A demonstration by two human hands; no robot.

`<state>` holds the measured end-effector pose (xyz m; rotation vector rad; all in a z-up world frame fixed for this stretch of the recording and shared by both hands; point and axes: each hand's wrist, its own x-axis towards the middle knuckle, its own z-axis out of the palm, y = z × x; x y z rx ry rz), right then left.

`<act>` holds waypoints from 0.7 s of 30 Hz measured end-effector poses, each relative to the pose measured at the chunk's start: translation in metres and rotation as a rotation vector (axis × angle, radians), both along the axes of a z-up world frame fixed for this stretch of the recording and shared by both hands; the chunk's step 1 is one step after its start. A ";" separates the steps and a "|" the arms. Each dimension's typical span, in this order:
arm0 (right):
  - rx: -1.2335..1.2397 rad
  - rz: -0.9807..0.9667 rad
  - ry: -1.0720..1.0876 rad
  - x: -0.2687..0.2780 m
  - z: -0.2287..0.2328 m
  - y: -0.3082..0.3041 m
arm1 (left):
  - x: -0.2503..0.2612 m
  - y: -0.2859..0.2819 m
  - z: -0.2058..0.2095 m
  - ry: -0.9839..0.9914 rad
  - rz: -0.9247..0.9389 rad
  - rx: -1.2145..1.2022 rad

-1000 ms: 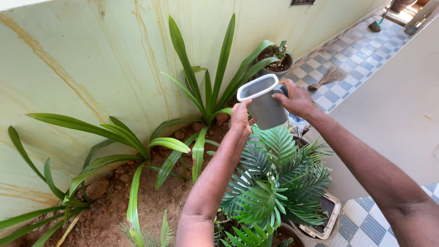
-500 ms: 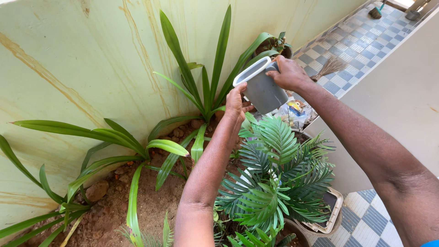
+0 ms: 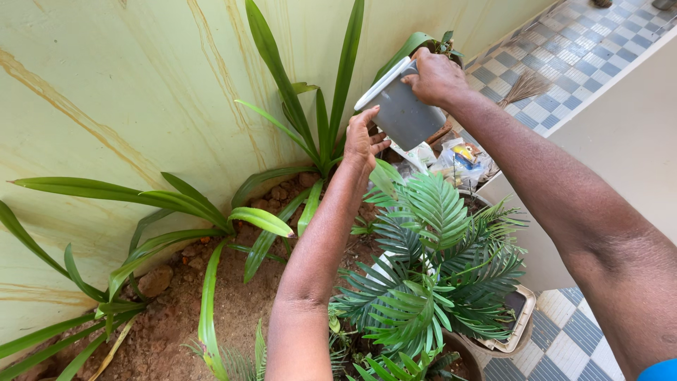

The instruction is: The person scoops water from a bucket using a small pitcher and pours it onto several potted plants and into a soil-filled garden bed.

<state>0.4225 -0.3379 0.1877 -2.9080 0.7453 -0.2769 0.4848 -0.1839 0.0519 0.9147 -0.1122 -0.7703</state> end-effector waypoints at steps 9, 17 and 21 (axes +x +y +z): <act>-0.077 0.085 -0.066 0.023 0.015 -0.003 | 0.012 -0.009 0.003 0.001 0.007 -0.080; -0.092 0.089 -0.066 0.024 0.030 0.001 | 0.012 -0.011 0.012 0.018 -0.009 -0.101; -0.131 0.097 -0.059 0.019 0.033 0.001 | 0.006 -0.008 0.018 0.019 -0.031 -0.083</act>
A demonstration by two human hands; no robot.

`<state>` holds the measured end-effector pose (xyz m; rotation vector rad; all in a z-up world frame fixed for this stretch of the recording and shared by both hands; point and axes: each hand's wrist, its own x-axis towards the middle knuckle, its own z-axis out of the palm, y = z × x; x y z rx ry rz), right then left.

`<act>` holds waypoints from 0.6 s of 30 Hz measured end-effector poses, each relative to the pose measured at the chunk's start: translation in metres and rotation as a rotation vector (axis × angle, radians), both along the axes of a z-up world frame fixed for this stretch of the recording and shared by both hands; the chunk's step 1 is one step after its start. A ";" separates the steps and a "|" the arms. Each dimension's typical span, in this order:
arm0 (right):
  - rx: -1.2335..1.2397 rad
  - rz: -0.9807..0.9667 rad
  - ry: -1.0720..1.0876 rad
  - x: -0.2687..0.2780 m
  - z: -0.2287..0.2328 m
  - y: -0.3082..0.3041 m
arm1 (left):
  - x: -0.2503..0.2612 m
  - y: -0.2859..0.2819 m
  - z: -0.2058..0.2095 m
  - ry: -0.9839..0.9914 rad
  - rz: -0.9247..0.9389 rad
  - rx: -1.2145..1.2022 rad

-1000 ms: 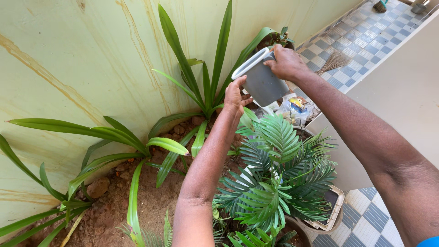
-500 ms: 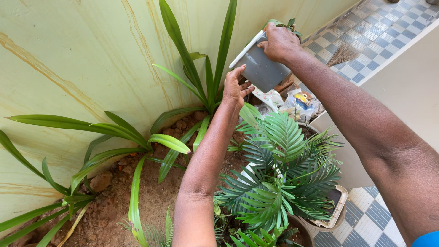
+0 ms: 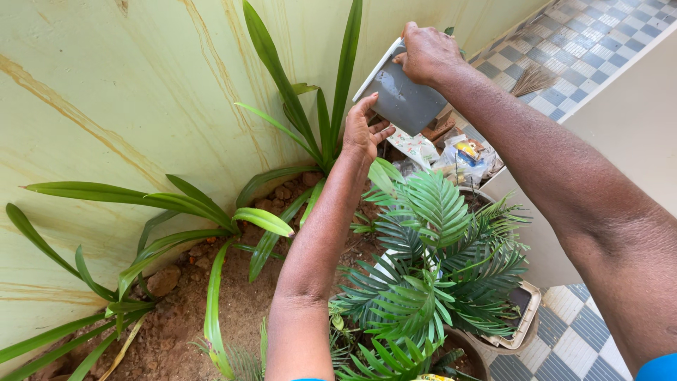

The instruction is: The person scoops water from a bucket using a small pitcher and pours it onto several potted plants and into a soil-filled garden bed.

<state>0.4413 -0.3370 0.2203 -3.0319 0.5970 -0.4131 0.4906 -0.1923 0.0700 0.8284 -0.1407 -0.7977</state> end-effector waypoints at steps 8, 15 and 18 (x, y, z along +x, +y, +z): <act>-0.075 -0.001 0.044 -0.008 0.009 0.008 | -0.018 0.008 0.011 0.010 -0.029 0.005; -0.083 -0.014 0.033 -0.013 0.016 0.015 | -0.027 0.015 0.021 0.007 -0.038 -0.011; -0.079 -0.016 0.037 -0.014 0.020 0.016 | -0.030 0.018 0.027 0.014 -0.035 -0.007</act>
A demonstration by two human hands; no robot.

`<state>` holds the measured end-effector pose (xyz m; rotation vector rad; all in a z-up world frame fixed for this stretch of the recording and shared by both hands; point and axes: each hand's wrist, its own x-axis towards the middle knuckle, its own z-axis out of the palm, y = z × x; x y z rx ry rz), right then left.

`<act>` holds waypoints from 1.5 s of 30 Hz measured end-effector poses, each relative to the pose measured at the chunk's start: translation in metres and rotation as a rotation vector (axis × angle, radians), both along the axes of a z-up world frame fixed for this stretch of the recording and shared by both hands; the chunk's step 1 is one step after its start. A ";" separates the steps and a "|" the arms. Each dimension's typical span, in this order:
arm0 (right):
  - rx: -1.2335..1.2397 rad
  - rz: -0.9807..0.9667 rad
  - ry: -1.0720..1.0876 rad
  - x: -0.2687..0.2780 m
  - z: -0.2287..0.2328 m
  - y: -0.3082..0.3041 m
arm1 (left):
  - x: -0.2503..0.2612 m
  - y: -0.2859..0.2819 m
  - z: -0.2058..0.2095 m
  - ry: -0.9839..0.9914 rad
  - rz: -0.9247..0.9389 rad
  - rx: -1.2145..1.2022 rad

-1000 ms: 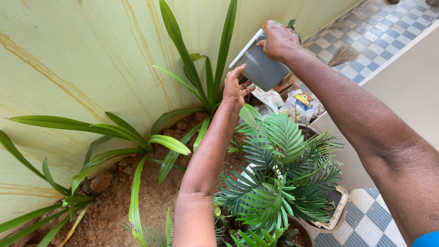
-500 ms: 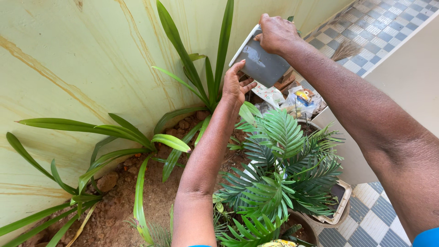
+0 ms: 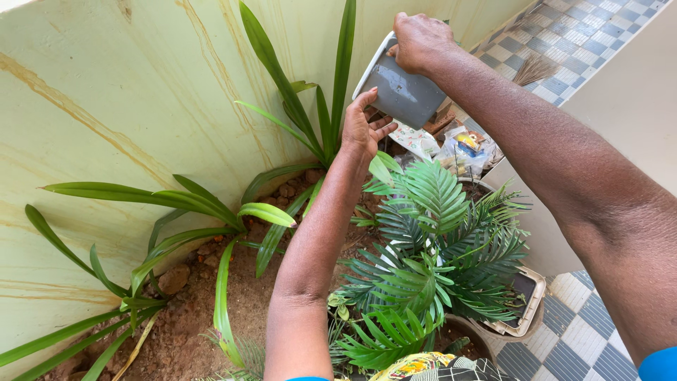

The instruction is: The person scoops water from a bucket using a small pitcher and pours it onto several potted plants and into a soil-filled garden bed.

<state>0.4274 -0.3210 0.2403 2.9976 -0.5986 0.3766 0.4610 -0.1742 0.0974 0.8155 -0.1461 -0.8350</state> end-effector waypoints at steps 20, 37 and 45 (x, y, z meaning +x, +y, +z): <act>-0.063 0.056 -0.089 -0.007 0.008 0.009 | 0.000 0.014 0.020 -0.054 0.020 0.002; -0.086 0.058 -0.088 -0.009 0.006 0.012 | -0.005 0.020 0.022 -0.046 0.024 0.007; -0.075 0.041 -0.078 -0.010 0.006 0.014 | -0.005 0.017 0.019 -0.042 0.020 0.014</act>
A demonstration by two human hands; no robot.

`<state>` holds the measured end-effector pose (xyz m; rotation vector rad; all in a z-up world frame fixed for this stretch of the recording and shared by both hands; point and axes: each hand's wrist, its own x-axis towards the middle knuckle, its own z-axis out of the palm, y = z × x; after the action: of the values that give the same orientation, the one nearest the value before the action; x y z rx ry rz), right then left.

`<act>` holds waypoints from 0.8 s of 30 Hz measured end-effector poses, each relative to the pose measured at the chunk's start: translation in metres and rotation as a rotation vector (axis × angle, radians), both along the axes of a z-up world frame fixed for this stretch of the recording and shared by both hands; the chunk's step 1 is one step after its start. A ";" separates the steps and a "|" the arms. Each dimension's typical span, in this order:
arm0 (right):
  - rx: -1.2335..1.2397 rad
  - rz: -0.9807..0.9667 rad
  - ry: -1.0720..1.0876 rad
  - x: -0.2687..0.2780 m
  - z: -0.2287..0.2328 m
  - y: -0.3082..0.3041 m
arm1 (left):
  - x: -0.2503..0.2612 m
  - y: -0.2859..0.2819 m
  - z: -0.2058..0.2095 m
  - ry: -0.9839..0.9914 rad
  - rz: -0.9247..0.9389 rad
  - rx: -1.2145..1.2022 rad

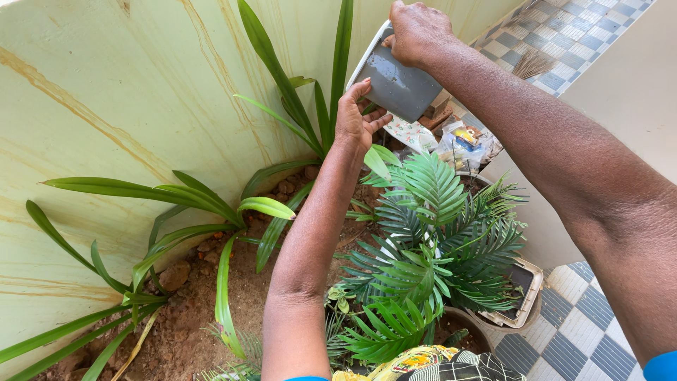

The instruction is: The person scoops water from a bucket using a small pitcher and pours it onto several potted plants and into a soil-filled garden bed.

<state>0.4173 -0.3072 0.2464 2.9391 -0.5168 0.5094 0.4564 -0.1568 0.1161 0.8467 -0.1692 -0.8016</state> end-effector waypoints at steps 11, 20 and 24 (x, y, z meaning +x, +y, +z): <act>0.021 -0.027 0.015 -0.002 0.002 0.004 | -0.002 0.001 0.003 0.015 0.004 -0.003; -0.025 -0.009 0.016 0.003 -0.003 0.002 | -0.002 0.002 0.001 0.002 0.004 -0.003; -0.033 -0.008 0.024 0.003 -0.004 0.002 | -0.001 0.001 -0.001 0.015 -0.003 -0.010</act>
<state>0.4201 -0.3052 0.2426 2.9072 -0.5127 0.4766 0.4552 -0.1560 0.1147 0.8314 -0.1614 -0.8091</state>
